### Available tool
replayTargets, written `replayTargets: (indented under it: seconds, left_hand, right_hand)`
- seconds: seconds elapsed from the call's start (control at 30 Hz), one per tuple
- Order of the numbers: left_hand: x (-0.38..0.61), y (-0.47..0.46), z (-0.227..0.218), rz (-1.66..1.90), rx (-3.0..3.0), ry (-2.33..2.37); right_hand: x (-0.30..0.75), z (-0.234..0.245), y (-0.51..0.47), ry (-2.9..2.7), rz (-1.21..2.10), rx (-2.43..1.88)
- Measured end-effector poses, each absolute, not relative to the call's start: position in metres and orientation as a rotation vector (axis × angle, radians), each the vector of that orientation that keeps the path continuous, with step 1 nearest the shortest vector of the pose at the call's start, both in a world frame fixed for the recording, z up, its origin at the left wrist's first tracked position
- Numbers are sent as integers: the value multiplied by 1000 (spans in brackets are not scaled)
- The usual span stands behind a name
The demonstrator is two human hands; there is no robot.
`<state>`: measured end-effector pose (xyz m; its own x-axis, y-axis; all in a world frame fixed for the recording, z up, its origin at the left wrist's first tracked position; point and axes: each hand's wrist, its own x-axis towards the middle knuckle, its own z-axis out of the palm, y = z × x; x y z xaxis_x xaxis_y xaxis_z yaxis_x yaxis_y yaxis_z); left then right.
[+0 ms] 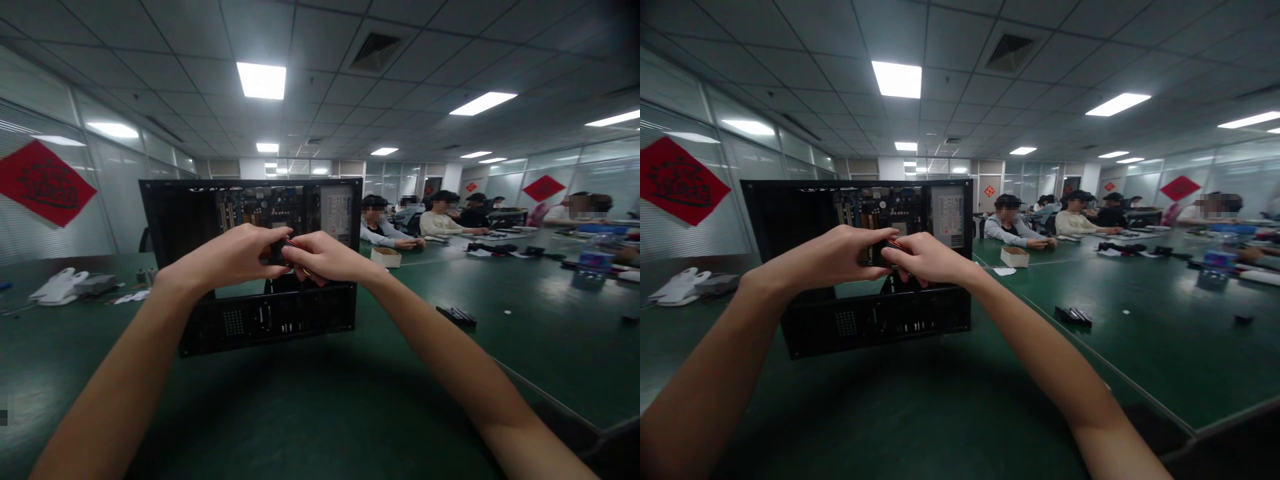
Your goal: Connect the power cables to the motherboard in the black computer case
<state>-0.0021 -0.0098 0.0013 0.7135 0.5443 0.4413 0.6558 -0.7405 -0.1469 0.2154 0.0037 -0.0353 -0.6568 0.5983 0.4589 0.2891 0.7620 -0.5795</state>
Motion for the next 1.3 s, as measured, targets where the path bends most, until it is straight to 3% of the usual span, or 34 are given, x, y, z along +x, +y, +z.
replayTargets:
  seconds: [0.3, 0.77, 1.13, 1.3]
  left_hand:
    - [-4, -6, 1, -642, -2710, -856]
    - [-1, -9, 1, -442, -2645, -953]
    - [-1, 1, -2, -580, -2479, -838]
    - [-6, 19, -7, -618, -2400, -749]
  right_hand:
    - [206, -31, -3, -2175, 982, -741]
    - [206, -37, 0, -2258, 983, -779]
    - [197, -45, 21, -2161, 589, -735]
    - [208, -45, 37, -2054, -20, -694]
